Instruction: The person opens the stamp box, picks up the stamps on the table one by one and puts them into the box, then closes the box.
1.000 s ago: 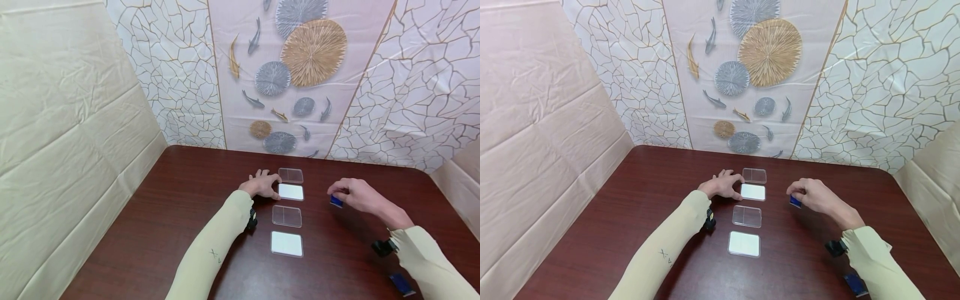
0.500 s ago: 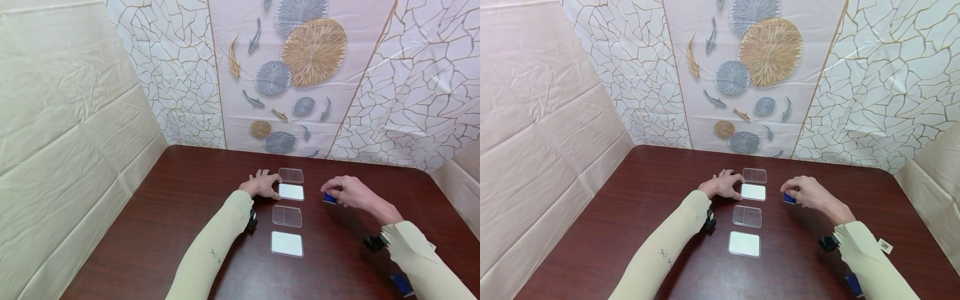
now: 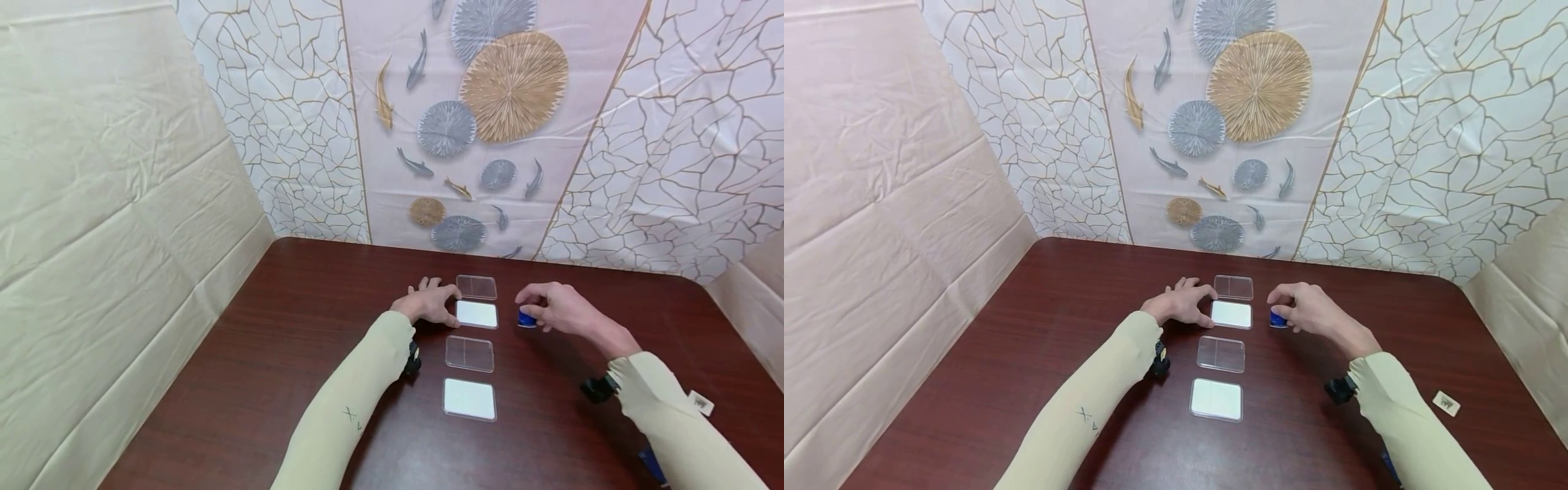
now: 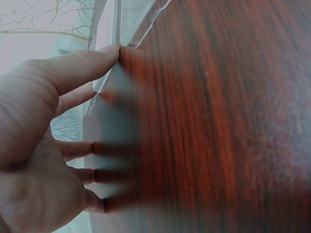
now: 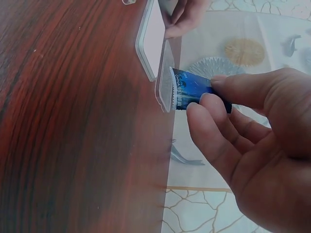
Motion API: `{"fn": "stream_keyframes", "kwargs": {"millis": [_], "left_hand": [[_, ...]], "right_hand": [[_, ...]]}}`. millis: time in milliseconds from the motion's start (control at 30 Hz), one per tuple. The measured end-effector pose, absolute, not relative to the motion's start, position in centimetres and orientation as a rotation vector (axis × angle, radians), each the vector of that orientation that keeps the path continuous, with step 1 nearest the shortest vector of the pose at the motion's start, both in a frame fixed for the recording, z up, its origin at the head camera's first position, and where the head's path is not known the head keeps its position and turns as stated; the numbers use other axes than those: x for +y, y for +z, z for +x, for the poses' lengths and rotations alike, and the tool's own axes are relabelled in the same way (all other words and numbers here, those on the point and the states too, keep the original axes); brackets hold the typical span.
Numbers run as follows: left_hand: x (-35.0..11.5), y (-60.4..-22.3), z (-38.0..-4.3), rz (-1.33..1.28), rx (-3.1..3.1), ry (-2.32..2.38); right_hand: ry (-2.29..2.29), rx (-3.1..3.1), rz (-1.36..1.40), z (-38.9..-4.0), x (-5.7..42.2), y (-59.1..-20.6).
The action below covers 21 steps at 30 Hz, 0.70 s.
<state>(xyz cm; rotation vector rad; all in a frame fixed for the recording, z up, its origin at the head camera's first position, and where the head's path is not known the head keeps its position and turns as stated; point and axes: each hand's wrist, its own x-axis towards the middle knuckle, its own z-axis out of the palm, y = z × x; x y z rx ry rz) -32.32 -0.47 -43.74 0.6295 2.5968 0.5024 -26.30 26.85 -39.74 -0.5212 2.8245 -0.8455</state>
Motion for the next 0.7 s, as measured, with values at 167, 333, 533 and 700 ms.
{"fn": "stream_keyframes", "kwargs": {"millis": [167, 333, 533, 700], "left_hand": [[-0.5, -43.7, -32.3, 0.621, 2.592, 0.513], [-0.5, -43.7, -32.3, 0.622, 2.593, 0.509], [-0.5, -43.9, -32.4, 0.625, 2.581, 0.523], [-0.5, -43.9, -32.5, 0.626, 2.586, 0.525]], "right_hand": [[-0.863, 2.816, -0.515, -26.8, 26.3, -40.1], [-0.901, 2.797, -0.511, -27.2, 25.8, -40.5], [-0.939, 2.765, -0.489, -27.6, 25.1, -40.9], [-0.976, 2.729, -0.486, -28.1, 24.5, -41.1]]}}
